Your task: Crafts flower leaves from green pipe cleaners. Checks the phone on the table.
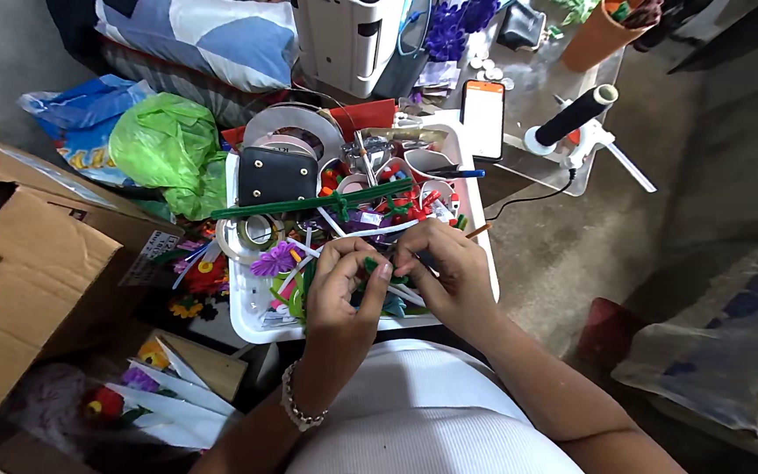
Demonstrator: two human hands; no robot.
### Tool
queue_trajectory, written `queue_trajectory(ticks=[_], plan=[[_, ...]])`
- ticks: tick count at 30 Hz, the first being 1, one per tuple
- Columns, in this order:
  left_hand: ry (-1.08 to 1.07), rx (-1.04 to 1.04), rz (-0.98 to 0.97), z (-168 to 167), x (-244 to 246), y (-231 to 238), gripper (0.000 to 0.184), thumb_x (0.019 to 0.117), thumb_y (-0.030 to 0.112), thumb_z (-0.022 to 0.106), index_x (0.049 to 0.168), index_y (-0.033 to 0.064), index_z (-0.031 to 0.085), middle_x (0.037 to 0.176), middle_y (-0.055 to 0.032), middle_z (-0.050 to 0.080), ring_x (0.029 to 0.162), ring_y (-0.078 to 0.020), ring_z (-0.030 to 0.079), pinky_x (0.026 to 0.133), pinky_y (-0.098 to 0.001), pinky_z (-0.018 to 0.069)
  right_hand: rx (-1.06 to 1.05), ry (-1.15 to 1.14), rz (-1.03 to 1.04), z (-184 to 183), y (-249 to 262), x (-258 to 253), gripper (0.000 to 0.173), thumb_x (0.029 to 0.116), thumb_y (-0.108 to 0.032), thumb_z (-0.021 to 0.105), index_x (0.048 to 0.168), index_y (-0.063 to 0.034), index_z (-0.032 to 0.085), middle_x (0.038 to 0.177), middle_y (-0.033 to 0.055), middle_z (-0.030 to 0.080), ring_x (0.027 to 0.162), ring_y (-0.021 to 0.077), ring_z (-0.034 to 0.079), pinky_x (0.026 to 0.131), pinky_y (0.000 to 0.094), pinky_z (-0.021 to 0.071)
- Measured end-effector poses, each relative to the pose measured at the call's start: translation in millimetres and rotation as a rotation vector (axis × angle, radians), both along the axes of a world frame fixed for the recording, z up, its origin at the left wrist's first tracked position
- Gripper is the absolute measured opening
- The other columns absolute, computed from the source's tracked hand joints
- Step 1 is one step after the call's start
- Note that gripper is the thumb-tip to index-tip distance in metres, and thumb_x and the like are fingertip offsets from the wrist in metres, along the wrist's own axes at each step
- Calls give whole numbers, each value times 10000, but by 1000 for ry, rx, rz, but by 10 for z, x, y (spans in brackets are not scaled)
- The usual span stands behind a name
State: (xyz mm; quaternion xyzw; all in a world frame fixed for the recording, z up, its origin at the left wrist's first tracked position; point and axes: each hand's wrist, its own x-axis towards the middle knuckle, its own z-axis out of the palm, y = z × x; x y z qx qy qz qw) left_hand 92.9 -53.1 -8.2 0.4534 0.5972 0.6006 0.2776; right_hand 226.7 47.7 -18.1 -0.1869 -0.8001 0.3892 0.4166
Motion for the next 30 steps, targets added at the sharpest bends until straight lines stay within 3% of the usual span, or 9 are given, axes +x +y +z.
queue_trajectory(ticks=[3,6,8,12,15,18,23,30], plan=[[-54,8,10,11,-16,7,82,969,106,660,948,31,686,1107,-37,610,932,-28,642,789,-169,588,-147,78,40,-43,12,9,113,1011,-150,638,992,-39,645,963,26,672,891,61,668,825,246,591],[-141,32,45,26,-31,16,57,973,122,669,962,67,682,1106,-14,612,920,-37,641,772,-183,592,-268,92,70,-16,11,51,235,1032,-275,620,1118,-58,600,1020,1,686,929,53,680,848,249,597],[-171,55,54,15,-37,26,45,971,120,673,976,75,676,1117,-16,617,938,-54,644,793,-200,593,-303,92,94,-18,3,60,247,1018,-275,645,1092,-40,620,1012,16,689,935,70,684,861,268,604],[-204,45,0,18,-18,20,97,969,108,674,1032,34,672,1151,-50,604,959,-85,665,797,-227,616,-319,74,68,-27,-39,34,137,1001,-137,655,1020,-2,665,985,37,692,908,69,685,855,257,605],[-148,40,-31,38,-53,14,134,959,106,691,1040,1,678,1160,-72,591,912,-79,676,752,-215,629,-325,58,59,-2,-41,42,135,998,-136,657,1017,-2,669,973,31,699,892,55,685,841,237,600],[-65,32,-24,34,-98,14,141,943,125,711,1013,3,709,1153,-70,590,951,-75,667,775,-207,627,-361,58,77,31,-42,69,127,984,-134,675,1006,-9,683,973,25,711,900,54,686,844,233,595],[11,-12,-13,33,-78,27,152,982,138,651,1010,-1,702,1154,-75,588,920,-39,657,744,-173,609,-346,52,87,42,-54,84,137,977,-134,685,1005,0,696,982,40,711,916,67,685,859,242,591],[-120,7,59,32,100,22,132,996,77,575,998,-23,660,1148,-72,570,937,-19,619,735,-134,562,-289,86,31,5,-131,28,116,967,-116,667,971,-1,681,945,44,699,887,58,667,822,232,577]])
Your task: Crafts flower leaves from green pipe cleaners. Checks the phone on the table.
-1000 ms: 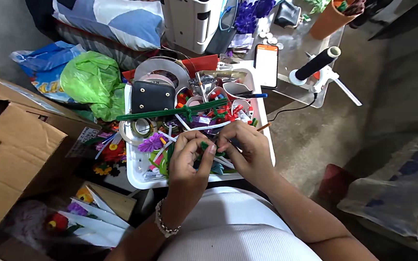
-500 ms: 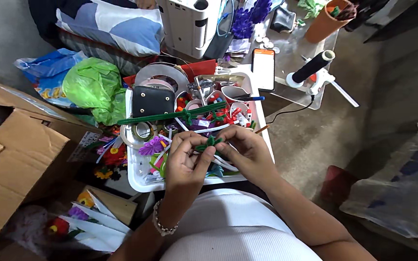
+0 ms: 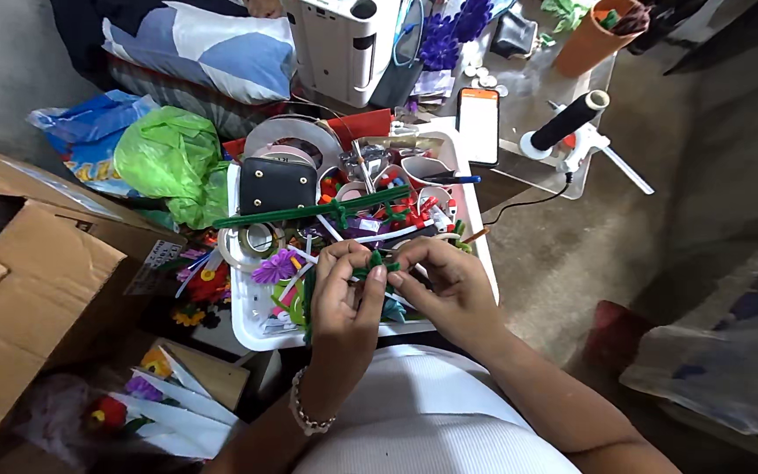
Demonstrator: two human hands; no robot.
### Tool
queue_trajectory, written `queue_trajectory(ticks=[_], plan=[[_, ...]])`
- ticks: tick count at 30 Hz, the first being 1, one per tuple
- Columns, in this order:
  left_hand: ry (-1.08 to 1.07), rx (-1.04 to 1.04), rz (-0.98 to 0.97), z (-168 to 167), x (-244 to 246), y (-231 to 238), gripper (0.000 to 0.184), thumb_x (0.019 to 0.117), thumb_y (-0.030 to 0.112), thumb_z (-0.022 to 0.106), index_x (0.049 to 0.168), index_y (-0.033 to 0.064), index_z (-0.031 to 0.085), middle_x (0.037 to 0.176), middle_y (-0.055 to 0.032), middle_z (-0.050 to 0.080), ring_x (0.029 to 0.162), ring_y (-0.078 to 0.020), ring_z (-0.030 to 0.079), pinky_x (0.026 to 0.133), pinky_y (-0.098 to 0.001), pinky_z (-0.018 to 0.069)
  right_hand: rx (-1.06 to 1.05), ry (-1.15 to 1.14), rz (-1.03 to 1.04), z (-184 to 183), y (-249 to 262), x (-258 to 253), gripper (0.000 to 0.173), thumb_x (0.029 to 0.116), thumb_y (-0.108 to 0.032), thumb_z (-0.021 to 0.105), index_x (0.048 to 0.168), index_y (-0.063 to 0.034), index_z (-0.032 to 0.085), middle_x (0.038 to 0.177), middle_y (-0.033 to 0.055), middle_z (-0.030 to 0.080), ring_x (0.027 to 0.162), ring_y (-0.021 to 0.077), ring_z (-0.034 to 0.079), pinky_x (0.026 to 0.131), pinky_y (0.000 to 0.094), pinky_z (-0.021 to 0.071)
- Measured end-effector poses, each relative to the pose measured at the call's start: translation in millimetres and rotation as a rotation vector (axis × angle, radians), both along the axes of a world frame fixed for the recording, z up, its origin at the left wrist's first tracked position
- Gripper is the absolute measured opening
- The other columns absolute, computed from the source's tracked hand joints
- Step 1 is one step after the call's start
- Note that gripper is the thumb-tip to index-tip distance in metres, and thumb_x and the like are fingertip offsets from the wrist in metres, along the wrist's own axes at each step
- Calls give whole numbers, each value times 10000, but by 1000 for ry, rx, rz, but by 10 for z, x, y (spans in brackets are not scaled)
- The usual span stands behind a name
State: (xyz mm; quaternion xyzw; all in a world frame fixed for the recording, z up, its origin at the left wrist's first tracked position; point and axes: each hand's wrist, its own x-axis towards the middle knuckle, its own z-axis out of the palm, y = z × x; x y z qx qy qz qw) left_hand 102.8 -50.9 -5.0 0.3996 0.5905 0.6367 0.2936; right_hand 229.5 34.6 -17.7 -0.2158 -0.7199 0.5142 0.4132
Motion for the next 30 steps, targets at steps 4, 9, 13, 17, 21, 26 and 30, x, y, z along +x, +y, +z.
queue_trajectory(ticks=[4,9,13,17,21,26,30], plan=[[-88,11,15,7,36,-6,124,996,64,565,1004,-19,658,1167,-76,579,974,-37,626,752,-151,566,-3,20,-16,-17,-43,-16,117,964,-116,667,972,-1,682,954,47,701,900,58,665,818,225,571],[-139,1,26,16,56,-9,139,1000,56,540,1004,-29,650,1184,-87,598,988,-50,633,774,-165,566,3,30,-10,-23,-50,-40,110,962,-106,659,973,3,675,946,46,695,913,64,663,840,234,568],[-204,-15,4,4,62,-13,156,1000,56,522,1029,-29,649,1178,-83,605,1016,-70,635,807,-197,572,35,16,-13,-24,-37,-37,108,954,-107,657,958,0,672,939,51,694,915,67,665,844,239,568],[-41,-34,-122,8,-87,5,150,1012,97,560,1024,-7,668,1182,-73,594,999,-49,634,779,-170,575,87,-48,-26,26,18,9,106,950,-120,660,955,-14,668,925,36,688,866,47,653,787,213,566],[153,-56,-190,13,-242,20,135,976,192,653,968,74,719,1153,-30,625,1037,-58,631,832,-188,573,108,-134,26,85,87,98,99,943,-134,657,944,-36,670,911,13,679,837,22,627,748,183,536],[-122,-57,-163,4,-123,-4,144,990,88,559,947,37,686,1133,-47,623,999,-62,634,785,-184,565,86,-131,53,98,35,63,120,941,-133,657,950,-15,681,913,30,688,853,30,641,766,190,550],[-279,-73,-112,-11,-49,-8,174,1006,103,521,963,47,680,1093,-24,634,970,-45,623,781,-177,536,41,-80,26,33,-35,1,118,939,-117,648,959,-3,673,927,42,696,876,39,659,792,203,564]])
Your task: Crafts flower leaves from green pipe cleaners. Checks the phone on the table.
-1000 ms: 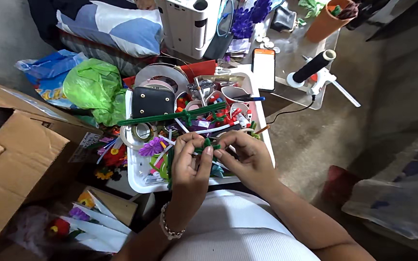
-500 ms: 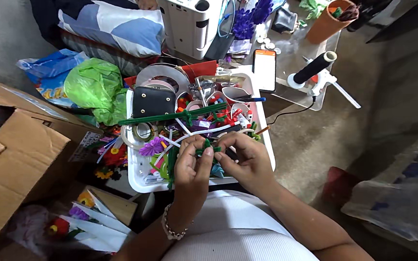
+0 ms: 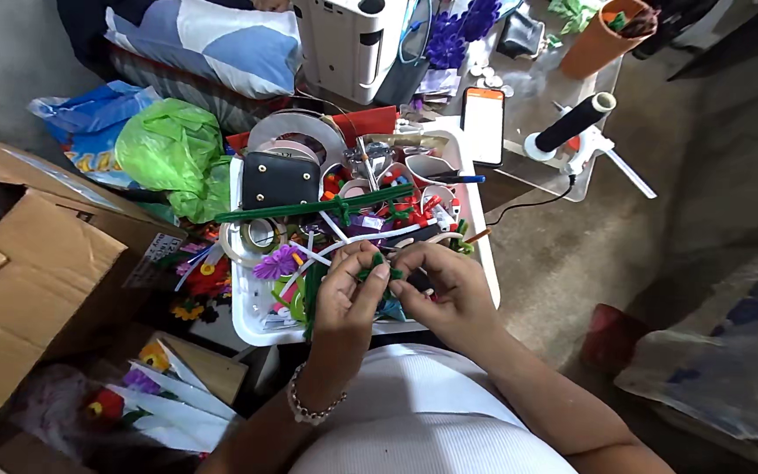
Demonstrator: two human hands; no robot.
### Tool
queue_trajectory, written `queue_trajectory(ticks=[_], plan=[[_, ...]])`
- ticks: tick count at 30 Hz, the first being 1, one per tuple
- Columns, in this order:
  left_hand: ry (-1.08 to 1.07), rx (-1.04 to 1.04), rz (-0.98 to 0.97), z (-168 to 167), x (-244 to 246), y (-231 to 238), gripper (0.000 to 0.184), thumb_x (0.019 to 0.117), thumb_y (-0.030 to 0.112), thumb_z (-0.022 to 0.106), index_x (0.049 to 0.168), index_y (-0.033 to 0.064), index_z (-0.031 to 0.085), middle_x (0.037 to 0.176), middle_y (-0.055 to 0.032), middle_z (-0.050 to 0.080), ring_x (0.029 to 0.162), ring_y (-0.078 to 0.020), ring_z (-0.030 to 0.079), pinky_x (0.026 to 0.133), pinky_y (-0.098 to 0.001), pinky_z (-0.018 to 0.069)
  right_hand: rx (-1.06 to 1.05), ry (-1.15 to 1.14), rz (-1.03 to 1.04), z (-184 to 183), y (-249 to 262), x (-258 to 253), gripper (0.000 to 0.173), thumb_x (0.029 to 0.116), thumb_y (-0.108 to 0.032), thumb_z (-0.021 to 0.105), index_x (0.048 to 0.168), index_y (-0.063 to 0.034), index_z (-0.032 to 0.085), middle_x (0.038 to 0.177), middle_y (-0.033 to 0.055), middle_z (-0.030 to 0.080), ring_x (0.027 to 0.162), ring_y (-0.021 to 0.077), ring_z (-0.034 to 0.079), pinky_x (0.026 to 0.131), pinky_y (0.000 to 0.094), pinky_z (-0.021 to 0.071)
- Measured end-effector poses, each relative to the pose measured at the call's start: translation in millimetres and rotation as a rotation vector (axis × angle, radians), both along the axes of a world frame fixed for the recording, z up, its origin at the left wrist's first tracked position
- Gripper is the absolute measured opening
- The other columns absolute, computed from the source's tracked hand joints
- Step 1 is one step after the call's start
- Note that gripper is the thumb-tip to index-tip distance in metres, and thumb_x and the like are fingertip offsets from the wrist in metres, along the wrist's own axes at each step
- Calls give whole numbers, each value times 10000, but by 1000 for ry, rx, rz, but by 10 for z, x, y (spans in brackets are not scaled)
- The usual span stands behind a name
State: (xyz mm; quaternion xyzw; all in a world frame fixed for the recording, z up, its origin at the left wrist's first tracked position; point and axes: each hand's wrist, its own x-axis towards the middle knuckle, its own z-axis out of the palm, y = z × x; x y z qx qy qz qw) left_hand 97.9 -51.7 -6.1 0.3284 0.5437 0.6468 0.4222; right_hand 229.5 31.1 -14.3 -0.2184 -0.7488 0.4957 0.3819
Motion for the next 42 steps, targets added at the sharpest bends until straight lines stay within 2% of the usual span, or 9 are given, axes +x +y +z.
queue_trajectory(ticks=[2,6,8,15,18,31,35,39,42], plan=[[-28,7,20,5,28,5,170,1006,94,517,982,34,674,1091,-28,630,1007,-65,620,855,-214,542,-4,26,-8,-20,-9,-14,114,939,-112,647,957,-2,671,935,47,699,894,53,669,808,219,573],[41,15,18,21,-34,6,166,1010,101,543,1001,16,686,1160,-63,637,953,-57,642,727,-176,552,33,54,-3,-21,52,6,145,982,-156,679,1021,-16,673,1012,59,703,967,100,681,873,281,590],[83,22,3,26,-80,-3,160,1006,102,554,987,19,691,1170,-70,633,1008,-77,645,781,-200,572,74,53,9,0,105,44,180,1015,-192,650,1083,-26,670,1056,50,707,1001,101,688,907,293,597],[131,12,-62,81,-103,-28,142,1006,108,583,981,34,701,1124,-48,655,995,-71,652,799,-201,576,273,29,-51,31,137,56,158,1034,-200,618,1000,-53,663,993,31,716,1036,105,693,971,310,575],[112,20,-90,104,-105,-35,130,1000,106,606,972,31,708,1080,-33,667,895,-60,660,747,-205,582,262,39,-53,12,148,53,177,1050,-228,590,1001,-64,635,989,24,687,1008,89,680,938,289,578],[185,21,-99,117,-48,-30,131,988,99,615,965,14,710,1094,-44,656,891,-42,657,745,-177,581,335,10,-74,-43,103,-11,197,1085,-197,485,968,-61,565,953,42,595,950,59,604,856,183,511],[199,49,-76,110,-32,-23,129,994,89,602,975,9,702,1095,-42,652,907,-39,658,750,-176,583,344,67,-125,-97,57,-62,193,1093,-209,474,975,-72,544,947,42,583,965,69,606,893,206,511],[226,87,-50,125,-73,-16,121,996,113,621,960,33,703,1081,-24,655,912,-44,661,749,-184,591,140,131,27,-58,138,-1,208,1082,-265,518,1030,-79,593,994,9,630,989,51,632,898,238,548],[269,96,-40,141,-96,-19,113,981,123,656,942,32,712,1078,-35,651,863,-41,669,707,-176,602,139,125,79,-27,198,44,187,1072,-247,545,1034,-73,602,997,11,641,994,58,641,897,243,554]])
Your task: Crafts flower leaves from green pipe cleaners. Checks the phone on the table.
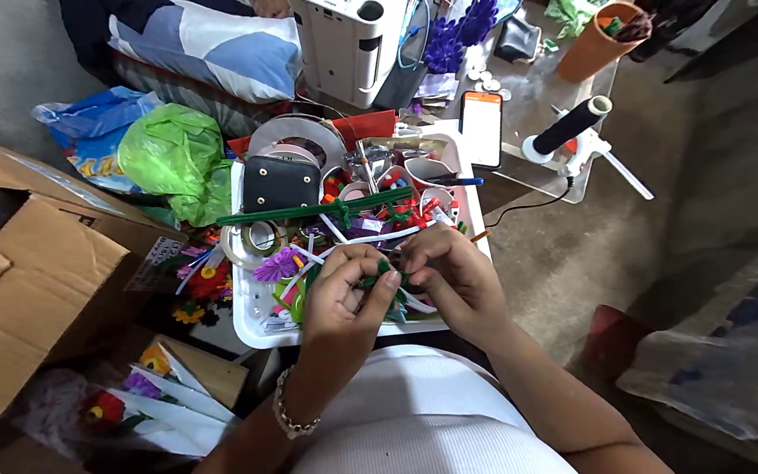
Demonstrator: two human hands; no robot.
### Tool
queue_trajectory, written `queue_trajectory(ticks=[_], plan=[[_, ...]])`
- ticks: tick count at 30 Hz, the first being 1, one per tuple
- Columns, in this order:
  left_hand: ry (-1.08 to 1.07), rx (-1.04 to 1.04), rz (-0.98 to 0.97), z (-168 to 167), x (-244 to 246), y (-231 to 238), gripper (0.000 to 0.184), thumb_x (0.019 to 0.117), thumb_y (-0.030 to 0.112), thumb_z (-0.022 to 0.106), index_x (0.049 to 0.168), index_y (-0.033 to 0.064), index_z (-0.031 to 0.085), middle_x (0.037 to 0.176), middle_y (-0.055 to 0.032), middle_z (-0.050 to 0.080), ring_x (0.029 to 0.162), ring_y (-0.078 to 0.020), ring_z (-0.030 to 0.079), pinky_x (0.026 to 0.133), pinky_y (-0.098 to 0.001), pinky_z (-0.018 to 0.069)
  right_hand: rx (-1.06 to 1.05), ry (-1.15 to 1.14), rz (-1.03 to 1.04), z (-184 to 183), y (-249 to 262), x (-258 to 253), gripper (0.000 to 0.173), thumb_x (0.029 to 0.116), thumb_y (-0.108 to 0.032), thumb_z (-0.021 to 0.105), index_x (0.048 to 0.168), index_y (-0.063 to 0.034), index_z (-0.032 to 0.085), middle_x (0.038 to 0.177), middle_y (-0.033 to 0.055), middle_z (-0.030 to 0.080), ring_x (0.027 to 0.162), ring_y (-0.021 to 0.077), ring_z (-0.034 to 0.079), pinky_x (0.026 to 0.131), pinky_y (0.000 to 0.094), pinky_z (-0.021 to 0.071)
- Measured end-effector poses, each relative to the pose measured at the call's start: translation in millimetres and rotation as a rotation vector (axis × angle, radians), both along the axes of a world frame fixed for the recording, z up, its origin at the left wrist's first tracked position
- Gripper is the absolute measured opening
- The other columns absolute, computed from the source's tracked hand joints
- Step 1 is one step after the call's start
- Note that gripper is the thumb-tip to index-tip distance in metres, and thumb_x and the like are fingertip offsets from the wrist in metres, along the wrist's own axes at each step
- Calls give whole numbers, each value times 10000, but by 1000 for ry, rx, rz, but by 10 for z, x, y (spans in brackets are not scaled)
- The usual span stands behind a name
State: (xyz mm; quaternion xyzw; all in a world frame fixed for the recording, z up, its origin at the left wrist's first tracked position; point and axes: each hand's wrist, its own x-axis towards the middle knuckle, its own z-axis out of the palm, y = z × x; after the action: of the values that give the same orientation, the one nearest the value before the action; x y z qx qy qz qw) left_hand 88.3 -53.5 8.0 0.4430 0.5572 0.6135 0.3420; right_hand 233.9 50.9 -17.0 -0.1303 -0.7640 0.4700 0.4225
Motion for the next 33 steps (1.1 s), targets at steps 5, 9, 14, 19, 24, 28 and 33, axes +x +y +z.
queue_trajectory(ticks=[5,9,14,19,24,28,33], plan=[[39,-3,7,12,-4,-14,118,971,135,678,953,28,725,1088,-39,648,869,-35,670,700,-169,604,39,-60,23,26,22,2,212,1082,-235,518,1010,-53,599,983,24,621,955,49,616,862,222,534],[133,14,21,0,4,-14,130,964,134,685,950,11,724,1092,-49,642,892,-30,675,715,-170,614,71,-95,24,21,11,-1,240,1091,-227,481,989,-43,598,956,28,612,925,47,596,831,206,512],[102,-15,-9,0,-12,-12,135,974,137,669,947,16,722,1087,-49,645,885,-34,673,717,-171,609,37,-85,43,30,35,38,202,1081,-203,508,1001,-46,607,969,29,626,942,59,607,858,229,520],[-18,-14,-20,25,-92,-10,157,1012,106,605,941,8,706,1080,-48,663,876,-71,692,761,-224,623,-162,-34,38,16,12,77,257,1090,-290,496,1141,-56,591,1090,8,640,1022,54,637,911,251,560],[-68,35,30,-12,-88,-8,102,992,74,624,967,-2,686,1133,-79,644,927,-130,708,810,-291,650,-176,-61,11,12,-76,38,241,1031,-228,625,1093,4,640,1025,34,679,949,56,662,888,249,579],[-35,48,41,-44,-66,-15,91,960,77,676,991,-7,694,1127,-78,642,918,-128,710,794,-280,651,-225,-87,-59,38,-108,12,182,1047,-183,586,1043,-14,653,964,6,684,897,21,661,831,203,574],[135,93,119,-76,7,4,102,916,57,721,969,-29,710,1115,-85,616,931,-92,700,757,-241,656,-218,-70,-117,45,-128,-24,197,1053,-206,576,1012,-27,647,927,-6,677,855,8,651,792,190,567]])
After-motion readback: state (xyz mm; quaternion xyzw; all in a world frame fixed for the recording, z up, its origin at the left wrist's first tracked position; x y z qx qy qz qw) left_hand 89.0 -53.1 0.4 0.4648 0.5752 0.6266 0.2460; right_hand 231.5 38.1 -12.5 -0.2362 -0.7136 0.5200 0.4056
